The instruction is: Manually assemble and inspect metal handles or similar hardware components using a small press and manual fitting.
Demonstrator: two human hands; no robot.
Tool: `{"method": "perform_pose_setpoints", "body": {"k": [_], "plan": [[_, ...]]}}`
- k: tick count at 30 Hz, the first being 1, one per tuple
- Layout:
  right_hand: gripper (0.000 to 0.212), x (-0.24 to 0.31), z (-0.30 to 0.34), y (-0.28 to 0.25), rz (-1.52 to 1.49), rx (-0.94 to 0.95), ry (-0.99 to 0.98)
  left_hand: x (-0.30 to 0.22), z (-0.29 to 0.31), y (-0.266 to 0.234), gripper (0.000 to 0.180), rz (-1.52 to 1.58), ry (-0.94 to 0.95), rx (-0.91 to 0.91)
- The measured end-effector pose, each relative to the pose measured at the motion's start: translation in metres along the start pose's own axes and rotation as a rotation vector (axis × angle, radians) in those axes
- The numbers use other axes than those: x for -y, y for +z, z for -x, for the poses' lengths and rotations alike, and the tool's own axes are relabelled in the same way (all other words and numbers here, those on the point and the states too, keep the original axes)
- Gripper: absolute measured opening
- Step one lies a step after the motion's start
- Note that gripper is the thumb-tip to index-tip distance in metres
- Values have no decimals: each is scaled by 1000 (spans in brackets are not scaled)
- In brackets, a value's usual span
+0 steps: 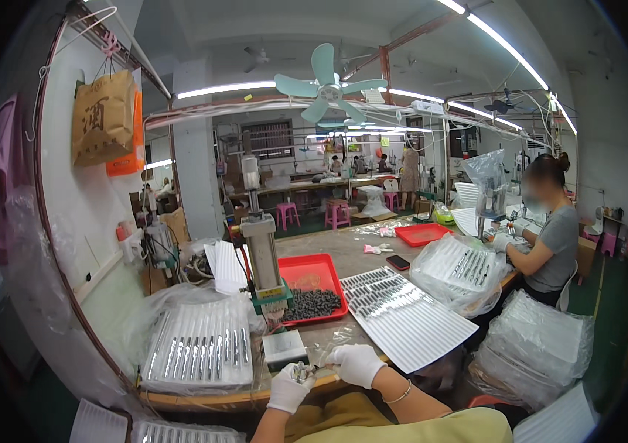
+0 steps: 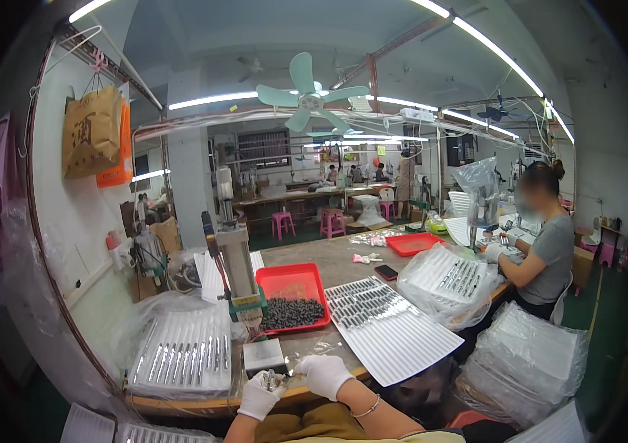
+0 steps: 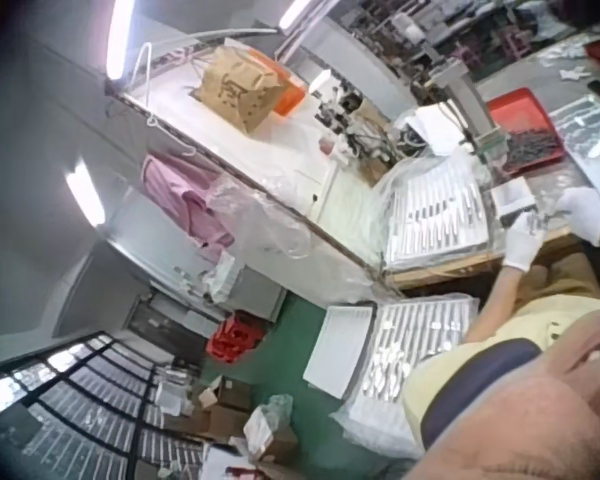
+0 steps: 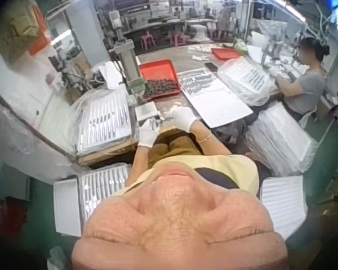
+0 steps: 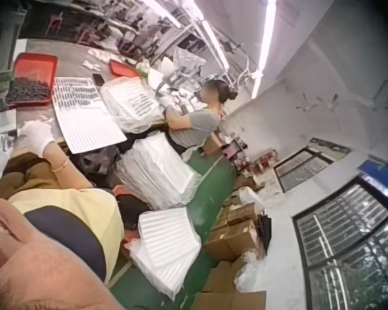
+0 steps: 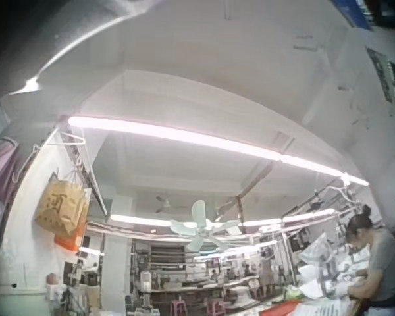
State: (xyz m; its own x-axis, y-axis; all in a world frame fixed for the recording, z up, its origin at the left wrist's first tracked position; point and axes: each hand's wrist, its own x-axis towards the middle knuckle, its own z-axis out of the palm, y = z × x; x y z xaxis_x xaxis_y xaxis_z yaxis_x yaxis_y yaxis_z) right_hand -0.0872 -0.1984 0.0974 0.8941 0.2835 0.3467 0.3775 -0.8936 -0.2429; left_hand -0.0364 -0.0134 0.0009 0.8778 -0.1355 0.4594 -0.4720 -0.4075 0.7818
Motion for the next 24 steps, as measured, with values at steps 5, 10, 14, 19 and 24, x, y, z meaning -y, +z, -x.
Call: {"method": "perform_pose_setpoints", "body": {"k": [5, 10, 14, 19, 24], "plan": [[13, -10, -10, 10, -175, -158, 1, 2, -5, -6, 12, 199, -39, 9], [15, -32, -40, 17, -60, -315, -156, -7, -36, -5, 15, 296, -8, -53], [11, -37, -81, 20, -222, -266, -62, 13, -63, -6, 23, 364, -348, -80], [12, -49, -116, 32, -312, -251, 22, 22, -97, -8, 20, 379, -345, -82], [14, -56, -120, 44, -229, -215, -27, 28, -101, -3, 18, 333, -307, -63]]}}
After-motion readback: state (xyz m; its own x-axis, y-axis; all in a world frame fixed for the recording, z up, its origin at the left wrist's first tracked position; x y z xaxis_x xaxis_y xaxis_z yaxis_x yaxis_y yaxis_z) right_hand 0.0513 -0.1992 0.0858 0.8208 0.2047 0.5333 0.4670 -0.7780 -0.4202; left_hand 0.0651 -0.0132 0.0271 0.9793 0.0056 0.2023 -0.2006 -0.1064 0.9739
